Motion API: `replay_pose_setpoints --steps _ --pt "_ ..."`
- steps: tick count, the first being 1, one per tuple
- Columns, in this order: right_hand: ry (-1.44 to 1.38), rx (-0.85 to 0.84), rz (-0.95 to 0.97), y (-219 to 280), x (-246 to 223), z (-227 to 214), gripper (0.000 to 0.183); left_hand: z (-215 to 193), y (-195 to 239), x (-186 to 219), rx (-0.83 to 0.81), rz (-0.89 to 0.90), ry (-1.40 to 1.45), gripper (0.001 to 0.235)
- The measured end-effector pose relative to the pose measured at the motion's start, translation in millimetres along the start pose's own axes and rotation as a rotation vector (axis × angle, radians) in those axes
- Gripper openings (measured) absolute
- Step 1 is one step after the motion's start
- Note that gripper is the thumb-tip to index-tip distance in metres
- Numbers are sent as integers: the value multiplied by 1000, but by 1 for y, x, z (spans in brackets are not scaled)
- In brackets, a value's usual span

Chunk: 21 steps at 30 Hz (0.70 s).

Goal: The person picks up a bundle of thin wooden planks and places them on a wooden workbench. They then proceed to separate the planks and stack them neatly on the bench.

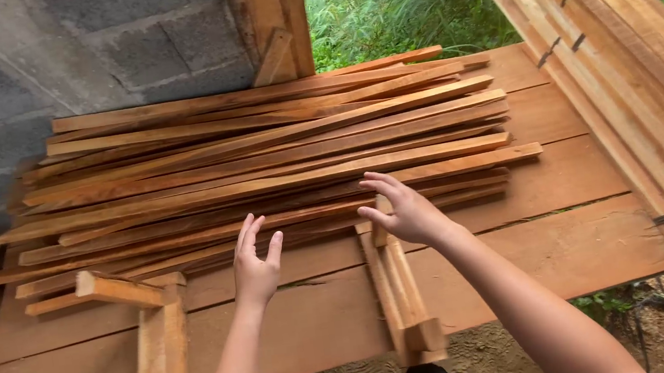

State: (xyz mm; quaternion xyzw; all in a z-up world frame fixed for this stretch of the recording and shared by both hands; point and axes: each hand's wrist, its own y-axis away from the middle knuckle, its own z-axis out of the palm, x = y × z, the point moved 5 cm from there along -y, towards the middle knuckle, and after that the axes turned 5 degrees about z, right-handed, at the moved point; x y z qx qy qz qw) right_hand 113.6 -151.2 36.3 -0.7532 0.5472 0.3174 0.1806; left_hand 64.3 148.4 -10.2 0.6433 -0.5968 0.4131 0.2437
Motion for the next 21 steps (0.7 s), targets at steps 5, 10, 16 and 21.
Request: replay_pose_setpoints --steps 5,10,16,21 --pt "12 18 40 -22 -53 45 61 -65 -22 -77 -19 11 28 50" --pt "-43 -25 166 -32 -84 83 60 -97 -28 -122 -53 37 -23 50" --pt "-25 -16 205 -37 -87 117 65 -114 -33 -127 -158 -54 12 53" --pt "-96 -64 268 -38 -73 145 66 -115 -21 -126 -282 -275 -23 57"
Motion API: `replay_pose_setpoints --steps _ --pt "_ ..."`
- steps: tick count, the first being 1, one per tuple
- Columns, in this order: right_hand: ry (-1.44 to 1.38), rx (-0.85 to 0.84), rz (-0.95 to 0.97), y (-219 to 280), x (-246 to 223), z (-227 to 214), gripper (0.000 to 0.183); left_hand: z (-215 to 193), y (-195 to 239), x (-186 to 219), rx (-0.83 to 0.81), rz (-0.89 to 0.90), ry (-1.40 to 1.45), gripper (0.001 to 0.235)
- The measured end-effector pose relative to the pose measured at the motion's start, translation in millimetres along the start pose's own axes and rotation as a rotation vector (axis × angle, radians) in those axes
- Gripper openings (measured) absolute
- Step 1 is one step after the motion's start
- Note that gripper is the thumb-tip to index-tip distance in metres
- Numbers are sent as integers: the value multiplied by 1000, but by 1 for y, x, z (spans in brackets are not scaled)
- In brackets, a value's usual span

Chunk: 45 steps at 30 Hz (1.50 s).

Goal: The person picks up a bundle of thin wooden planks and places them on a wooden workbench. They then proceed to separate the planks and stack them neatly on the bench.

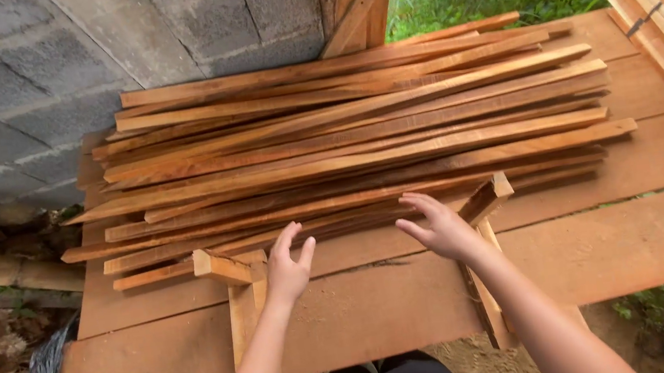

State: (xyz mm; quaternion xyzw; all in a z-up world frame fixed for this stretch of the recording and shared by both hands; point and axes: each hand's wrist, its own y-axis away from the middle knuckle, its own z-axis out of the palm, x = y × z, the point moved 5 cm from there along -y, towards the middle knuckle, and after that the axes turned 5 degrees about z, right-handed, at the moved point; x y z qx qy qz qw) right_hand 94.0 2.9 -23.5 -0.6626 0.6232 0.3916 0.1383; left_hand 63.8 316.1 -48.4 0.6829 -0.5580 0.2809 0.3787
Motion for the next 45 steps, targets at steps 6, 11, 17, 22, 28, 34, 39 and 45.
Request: replay_pose_setpoints --steps 6,11,17,22,28,34,39,45 --pt "-30 -78 84 -8 15 29 66 25 -6 -48 -43 -16 -45 58" --pt "-54 -116 74 -34 26 45 65 39 -18 -58 -73 -76 -84 58" --pt "-14 -105 97 -88 48 54 66 58 -82 -85 -36 50 -130 56" --pt "116 78 42 -142 62 55 66 48 -150 -56 -33 106 -321 62" --pt "448 301 61 -193 74 50 75 45 -212 -69 -121 123 -762 84" --pt "620 309 -2 -191 85 57 79 51 -204 -83 -113 161 -925 80" --pt "668 341 -17 -183 80 53 75 43 -203 -69 -56 132 -897 72" --pt "626 441 -54 -165 63 39 63 34 -200 -49 -28 55 -853 68"
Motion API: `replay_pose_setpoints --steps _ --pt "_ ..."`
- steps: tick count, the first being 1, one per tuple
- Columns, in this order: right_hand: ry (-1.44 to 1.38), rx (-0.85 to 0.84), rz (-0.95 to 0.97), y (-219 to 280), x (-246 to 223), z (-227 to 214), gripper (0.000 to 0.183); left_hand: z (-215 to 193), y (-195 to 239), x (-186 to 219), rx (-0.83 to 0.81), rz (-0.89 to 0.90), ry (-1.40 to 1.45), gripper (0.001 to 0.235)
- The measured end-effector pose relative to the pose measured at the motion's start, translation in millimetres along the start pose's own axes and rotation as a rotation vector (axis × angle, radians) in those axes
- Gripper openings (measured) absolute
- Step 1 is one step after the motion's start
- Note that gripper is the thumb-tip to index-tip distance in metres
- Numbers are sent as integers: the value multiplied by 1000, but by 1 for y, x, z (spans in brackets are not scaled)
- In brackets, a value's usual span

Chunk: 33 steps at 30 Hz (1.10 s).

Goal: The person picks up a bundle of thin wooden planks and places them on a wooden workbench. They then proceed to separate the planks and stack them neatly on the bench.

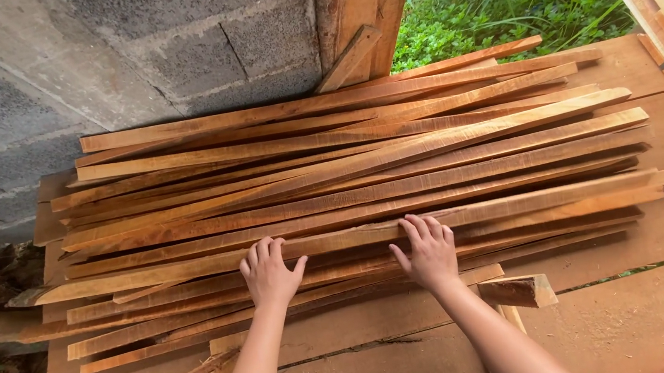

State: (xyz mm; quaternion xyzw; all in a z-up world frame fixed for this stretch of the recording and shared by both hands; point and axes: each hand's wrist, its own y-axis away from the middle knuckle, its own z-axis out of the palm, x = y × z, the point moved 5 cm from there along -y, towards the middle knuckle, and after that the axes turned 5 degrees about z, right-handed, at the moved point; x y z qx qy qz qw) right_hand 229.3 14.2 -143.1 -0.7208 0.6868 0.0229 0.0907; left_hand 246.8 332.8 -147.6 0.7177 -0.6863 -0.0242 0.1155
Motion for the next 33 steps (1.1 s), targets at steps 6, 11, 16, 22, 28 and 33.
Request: replay_pose_setpoints --steps 6,11,16,22,28,33 --pt "-119 -34 70 -38 31 21 41 -39 -25 -5 -296 -87 117 43" --pt "-227 154 -32 -109 21 -1 43 -34 -93 -21 -88 101 157 48" --pt "-253 92 -97 -188 26 21 51 -25 -173 -38 -80 149 118 64" --pt "-134 -129 -123 -288 46 71 71 -27 -273 -42 -187 149 32 76" --pt "-18 -69 -97 -364 62 119 74 6 -365 -44 -84 204 -109 82" --pt "159 -71 -155 -381 57 149 59 31 -381 -41 -6 199 -221 61"
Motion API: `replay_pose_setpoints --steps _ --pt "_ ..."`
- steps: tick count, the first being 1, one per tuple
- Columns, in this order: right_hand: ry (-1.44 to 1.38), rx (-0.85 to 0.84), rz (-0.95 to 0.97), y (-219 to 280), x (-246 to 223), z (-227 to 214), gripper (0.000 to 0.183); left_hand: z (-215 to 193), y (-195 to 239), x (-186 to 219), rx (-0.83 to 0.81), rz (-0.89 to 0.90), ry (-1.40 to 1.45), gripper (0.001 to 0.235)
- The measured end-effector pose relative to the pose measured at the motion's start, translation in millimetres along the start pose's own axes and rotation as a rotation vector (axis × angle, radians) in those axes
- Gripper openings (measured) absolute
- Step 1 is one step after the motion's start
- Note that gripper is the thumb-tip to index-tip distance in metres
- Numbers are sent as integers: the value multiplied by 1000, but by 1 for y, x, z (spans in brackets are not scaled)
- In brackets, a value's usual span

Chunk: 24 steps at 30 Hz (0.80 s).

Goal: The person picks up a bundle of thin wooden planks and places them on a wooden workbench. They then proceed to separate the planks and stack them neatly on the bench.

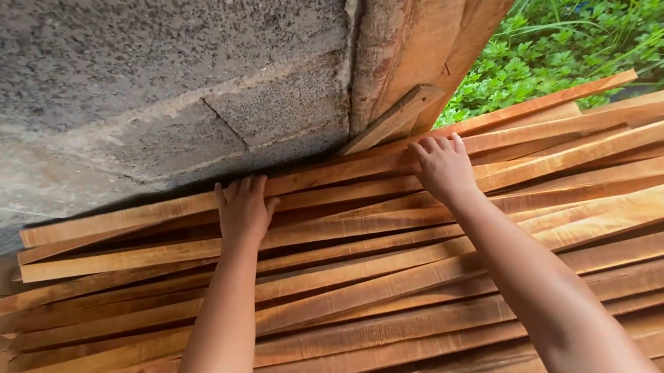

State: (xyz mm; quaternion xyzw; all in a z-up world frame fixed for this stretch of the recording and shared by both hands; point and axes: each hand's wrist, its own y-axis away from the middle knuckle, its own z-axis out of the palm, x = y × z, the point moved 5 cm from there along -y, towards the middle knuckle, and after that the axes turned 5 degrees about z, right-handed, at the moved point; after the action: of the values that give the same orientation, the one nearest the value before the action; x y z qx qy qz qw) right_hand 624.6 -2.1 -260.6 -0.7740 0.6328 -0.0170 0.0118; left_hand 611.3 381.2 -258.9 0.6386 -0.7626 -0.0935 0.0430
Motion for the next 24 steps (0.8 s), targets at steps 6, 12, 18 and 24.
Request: replay_pose_setpoints --steps 6,12,18,24 --pt "-33 104 -195 21 3 -43 43 -26 38 -18 284 200 111 48" --pt "-232 -134 -420 91 -5 -135 35 -107 149 -19 158 271 337 46" --pt "-434 -287 -592 200 -39 -157 38 -114 229 -1 -552 -81 580 40" --pt "-447 -211 -381 178 -24 -126 37 -76 205 1 -256 -14 642 44"
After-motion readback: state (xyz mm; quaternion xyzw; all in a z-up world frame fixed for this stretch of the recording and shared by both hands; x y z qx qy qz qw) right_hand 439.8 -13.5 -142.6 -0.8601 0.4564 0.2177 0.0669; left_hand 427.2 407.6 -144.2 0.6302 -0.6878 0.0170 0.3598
